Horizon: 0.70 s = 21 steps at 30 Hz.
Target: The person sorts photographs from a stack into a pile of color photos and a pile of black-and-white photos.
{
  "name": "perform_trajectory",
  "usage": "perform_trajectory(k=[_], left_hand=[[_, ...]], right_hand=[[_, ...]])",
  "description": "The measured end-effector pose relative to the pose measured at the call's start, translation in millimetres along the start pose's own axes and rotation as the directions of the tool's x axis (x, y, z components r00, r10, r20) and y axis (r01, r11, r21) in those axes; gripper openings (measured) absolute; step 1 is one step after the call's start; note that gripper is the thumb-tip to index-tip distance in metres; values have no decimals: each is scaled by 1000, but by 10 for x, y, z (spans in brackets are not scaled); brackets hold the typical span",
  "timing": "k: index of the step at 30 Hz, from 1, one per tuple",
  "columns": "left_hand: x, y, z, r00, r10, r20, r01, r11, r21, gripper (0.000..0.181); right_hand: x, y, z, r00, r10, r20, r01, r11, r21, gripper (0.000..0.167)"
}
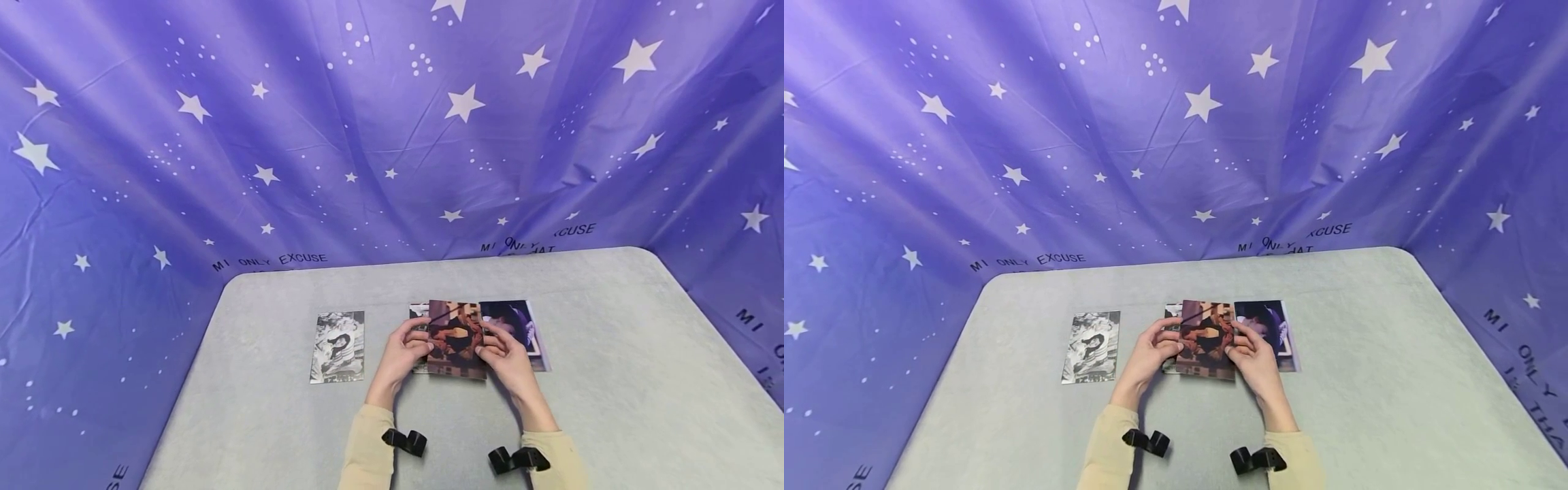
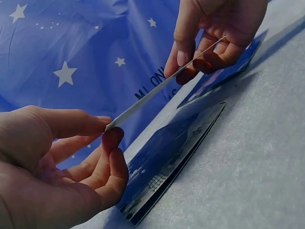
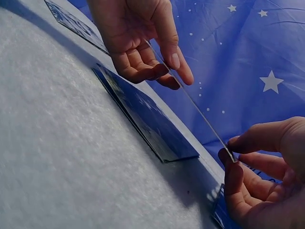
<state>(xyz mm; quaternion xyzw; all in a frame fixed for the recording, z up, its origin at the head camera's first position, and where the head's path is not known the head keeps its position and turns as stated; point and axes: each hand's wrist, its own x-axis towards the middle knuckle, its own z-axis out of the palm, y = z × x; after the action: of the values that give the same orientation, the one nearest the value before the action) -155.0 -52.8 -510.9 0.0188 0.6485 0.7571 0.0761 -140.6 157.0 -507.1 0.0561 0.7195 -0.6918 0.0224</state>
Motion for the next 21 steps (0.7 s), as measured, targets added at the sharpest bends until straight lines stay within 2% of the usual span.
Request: perform_trajectory(k=[6, 12, 21], left_hand=[[39, 7, 43, 998, -5, 59, 4, 1000, 20, 52], [80, -8, 98, 997, -20, 78, 18, 1000, 26, 52], [136, -50, 184, 993, -41, 108, 39, 999, 22, 50]], right_hand=[[7, -16, -79, 1000, 10, -3, -10, 999, -39, 55], [21, -18, -136, 1000, -13, -2, 13, 997, -78, 52], [18, -8, -220, 1000, -26, 1, 26, 998, -65, 52]])
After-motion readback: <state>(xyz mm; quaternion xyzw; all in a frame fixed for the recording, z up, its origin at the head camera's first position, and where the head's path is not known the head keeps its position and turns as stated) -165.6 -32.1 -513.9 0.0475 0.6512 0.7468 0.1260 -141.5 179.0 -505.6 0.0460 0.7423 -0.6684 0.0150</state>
